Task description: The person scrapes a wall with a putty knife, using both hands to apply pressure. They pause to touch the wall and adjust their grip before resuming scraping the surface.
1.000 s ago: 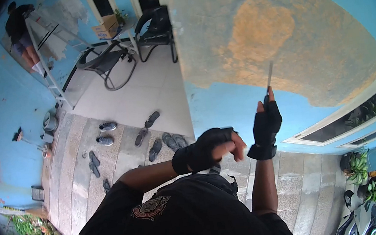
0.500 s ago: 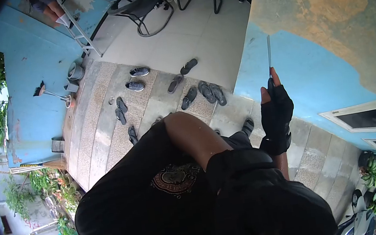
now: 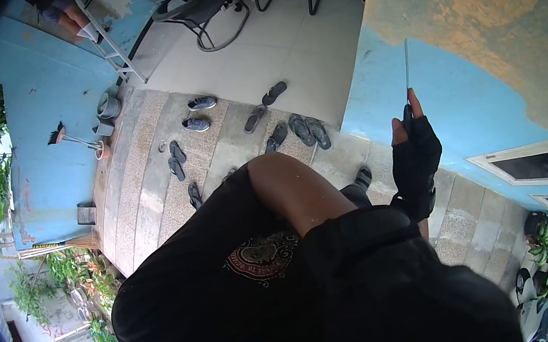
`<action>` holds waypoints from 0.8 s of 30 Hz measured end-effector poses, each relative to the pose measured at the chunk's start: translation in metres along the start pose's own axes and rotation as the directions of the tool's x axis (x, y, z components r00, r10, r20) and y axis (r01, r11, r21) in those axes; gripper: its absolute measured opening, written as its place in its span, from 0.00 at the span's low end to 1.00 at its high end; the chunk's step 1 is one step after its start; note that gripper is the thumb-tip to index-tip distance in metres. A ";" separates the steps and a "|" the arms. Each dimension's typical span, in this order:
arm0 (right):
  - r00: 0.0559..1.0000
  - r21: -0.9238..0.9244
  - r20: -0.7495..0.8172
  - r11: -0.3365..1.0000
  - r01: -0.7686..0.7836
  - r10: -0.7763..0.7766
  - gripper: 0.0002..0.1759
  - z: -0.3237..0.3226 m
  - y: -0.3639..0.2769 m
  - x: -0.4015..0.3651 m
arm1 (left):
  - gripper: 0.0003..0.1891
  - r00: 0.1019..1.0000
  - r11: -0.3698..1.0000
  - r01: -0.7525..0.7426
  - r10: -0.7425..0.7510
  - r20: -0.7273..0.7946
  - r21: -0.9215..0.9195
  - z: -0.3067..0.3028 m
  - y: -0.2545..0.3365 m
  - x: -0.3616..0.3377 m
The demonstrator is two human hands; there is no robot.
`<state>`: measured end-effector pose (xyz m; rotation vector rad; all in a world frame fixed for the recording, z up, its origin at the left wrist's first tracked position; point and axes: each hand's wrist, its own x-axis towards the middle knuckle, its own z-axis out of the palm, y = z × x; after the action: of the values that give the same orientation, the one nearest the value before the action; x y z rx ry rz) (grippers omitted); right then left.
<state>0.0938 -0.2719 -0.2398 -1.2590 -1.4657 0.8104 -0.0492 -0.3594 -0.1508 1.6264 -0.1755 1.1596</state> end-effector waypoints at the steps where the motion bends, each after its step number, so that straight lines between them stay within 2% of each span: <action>1: 1.000 0.000 -0.002 1.000 -0.001 0.001 0.30 -0.002 0.000 0.003 | 0.13 1.000 1.000 0.005 -0.005 0.002 0.017 -0.002 -0.002 0.002; 7: 0.999 0.025 0.012 0.998 0.053 -0.053 0.30 -0.017 0.010 0.025 | 0.12 0.999 0.990 0.040 -0.041 0.007 0.137 -0.019 -0.018 0.015; 9: 0.992 -0.035 0.036 0.992 0.119 -0.117 0.32 -0.026 0.017 0.037 | 0.12 0.999 0.982 0.051 -0.053 0.005 0.179 -0.025 -0.025 0.021; 12: 0.995 -0.089 0.026 0.991 0.098 -0.096 0.31 -0.041 0.022 0.053 | 0.12 0.997 0.965 0.075 -0.077 -0.003 0.250 -0.035 -0.033 0.030; 13: 0.999 -0.023 0.018 0.999 0.046 -0.046 0.32 -0.047 0.025 0.059 | 0.12 0.997 0.959 0.079 -0.081 -0.005 0.271 -0.038 -0.037 0.034; 14: 0.998 -0.020 0.015 0.998 0.057 -0.056 0.32 -0.053 0.027 0.065 | 0.12 0.997 0.952 0.077 -0.081 0.002 0.297 -0.041 -0.040 0.043; 16: 0.999 0.082 0.010 0.995 -0.053 0.053 0.30 -0.071 0.032 0.076 | 0.12 0.997 0.932 0.059 -0.069 0.017 0.357 -0.052 -0.049 0.061; 19: 1.000 0.111 -0.024 0.994 -0.001 0.003 0.29 -0.100 0.043 0.096 | 0.12 0.996 0.902 -0.012 -0.029 0.088 0.432 -0.074 -0.068 0.102; 20: 0.999 0.195 -0.024 0.980 0.037 -0.033 0.30 -0.109 0.048 0.102 | 0.12 0.992 0.891 -0.045 -0.013 0.124 0.452 -0.082 -0.074 0.120; 22: 0.995 0.297 -0.019 0.951 -0.090 0.100 0.30 -0.131 0.041 0.119 | 0.12 0.981 0.875 -0.110 0.020 0.193 0.472 -0.093 -0.089 0.151; 23: 0.998 0.405 -0.024 0.913 -0.051 0.066 0.33 -0.140 0.038 0.129 | 0.12 0.974 0.866 -0.142 0.036 0.222 0.479 -0.097 -0.096 0.164; 24: 0.998 0.395 -0.052 0.918 -0.021 0.045 0.33 -0.152 0.033 0.140 | 0.12 0.967 0.856 -0.172 0.054 0.249 0.487 -0.100 -0.103 0.176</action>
<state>0.2547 -0.1469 -0.1922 -0.9919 -1.1610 1.0239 0.0473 -0.1614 -0.0932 2.2463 -0.1191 1.1674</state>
